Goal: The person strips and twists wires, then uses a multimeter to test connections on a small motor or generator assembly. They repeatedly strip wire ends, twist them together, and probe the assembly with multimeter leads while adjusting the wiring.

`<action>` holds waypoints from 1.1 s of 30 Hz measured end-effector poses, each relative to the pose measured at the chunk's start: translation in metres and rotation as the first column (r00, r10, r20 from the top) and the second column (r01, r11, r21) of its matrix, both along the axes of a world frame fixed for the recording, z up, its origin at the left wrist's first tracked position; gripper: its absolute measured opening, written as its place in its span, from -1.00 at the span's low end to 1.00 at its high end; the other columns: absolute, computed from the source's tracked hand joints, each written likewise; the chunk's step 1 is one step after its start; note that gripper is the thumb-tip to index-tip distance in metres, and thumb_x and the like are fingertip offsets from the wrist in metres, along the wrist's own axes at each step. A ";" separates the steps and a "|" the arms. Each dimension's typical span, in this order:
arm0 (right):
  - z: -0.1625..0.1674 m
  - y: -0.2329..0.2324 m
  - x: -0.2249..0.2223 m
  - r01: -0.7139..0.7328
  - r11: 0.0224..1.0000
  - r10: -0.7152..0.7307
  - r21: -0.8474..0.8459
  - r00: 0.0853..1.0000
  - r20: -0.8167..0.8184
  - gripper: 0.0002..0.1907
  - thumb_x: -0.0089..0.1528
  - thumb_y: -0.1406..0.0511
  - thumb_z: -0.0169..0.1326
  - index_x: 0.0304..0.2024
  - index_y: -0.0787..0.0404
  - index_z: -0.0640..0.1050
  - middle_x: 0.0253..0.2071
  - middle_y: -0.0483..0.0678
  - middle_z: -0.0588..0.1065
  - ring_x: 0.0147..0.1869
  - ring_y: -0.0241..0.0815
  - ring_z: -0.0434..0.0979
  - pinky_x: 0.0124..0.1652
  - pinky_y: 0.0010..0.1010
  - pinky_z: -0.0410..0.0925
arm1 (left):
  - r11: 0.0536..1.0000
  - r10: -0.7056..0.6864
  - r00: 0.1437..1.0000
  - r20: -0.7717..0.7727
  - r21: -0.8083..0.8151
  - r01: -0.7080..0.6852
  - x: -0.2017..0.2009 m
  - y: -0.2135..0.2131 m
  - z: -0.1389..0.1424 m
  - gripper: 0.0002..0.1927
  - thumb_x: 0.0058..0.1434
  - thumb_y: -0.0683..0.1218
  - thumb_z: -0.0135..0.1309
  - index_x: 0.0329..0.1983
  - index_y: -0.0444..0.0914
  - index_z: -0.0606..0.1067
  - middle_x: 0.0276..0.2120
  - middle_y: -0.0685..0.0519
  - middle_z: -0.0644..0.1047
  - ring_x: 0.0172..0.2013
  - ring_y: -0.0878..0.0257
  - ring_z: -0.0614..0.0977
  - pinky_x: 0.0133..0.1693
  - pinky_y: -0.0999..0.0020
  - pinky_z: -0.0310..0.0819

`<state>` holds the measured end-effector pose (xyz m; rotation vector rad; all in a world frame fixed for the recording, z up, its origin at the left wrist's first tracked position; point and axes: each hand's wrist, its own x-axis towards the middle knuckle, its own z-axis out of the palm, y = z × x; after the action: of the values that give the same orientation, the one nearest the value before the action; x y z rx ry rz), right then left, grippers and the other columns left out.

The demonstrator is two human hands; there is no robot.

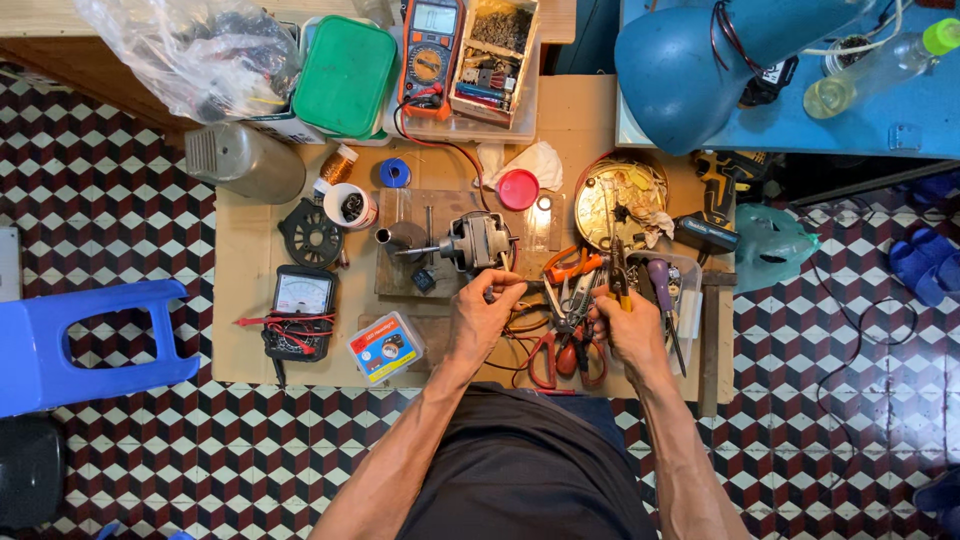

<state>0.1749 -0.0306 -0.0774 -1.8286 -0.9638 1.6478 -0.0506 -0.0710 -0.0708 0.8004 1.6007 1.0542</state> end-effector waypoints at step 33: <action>-0.041 -0.022 0.045 -0.411 0.905 0.329 -0.107 0.520 0.788 -0.53 0.33 0.03 0.01 -0.07 0.31 0.59 -0.15 0.36 0.57 -0.01 0.41 0.56 -0.03 0.11 0.38 | 0.999 -0.016 0.990 0.143 -0.044 0.022 -0.028 -0.005 0.009 -0.69 0.29 0.03 0.16 -0.15 -0.32 0.61 -0.38 0.10 0.61 -0.49 0.42 0.60 -0.41 0.49 0.44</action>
<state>0.2203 -0.0523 -0.1183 -2.4600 -1.8904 0.8571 -0.0781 -0.0756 -0.0619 0.6930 1.4879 1.0351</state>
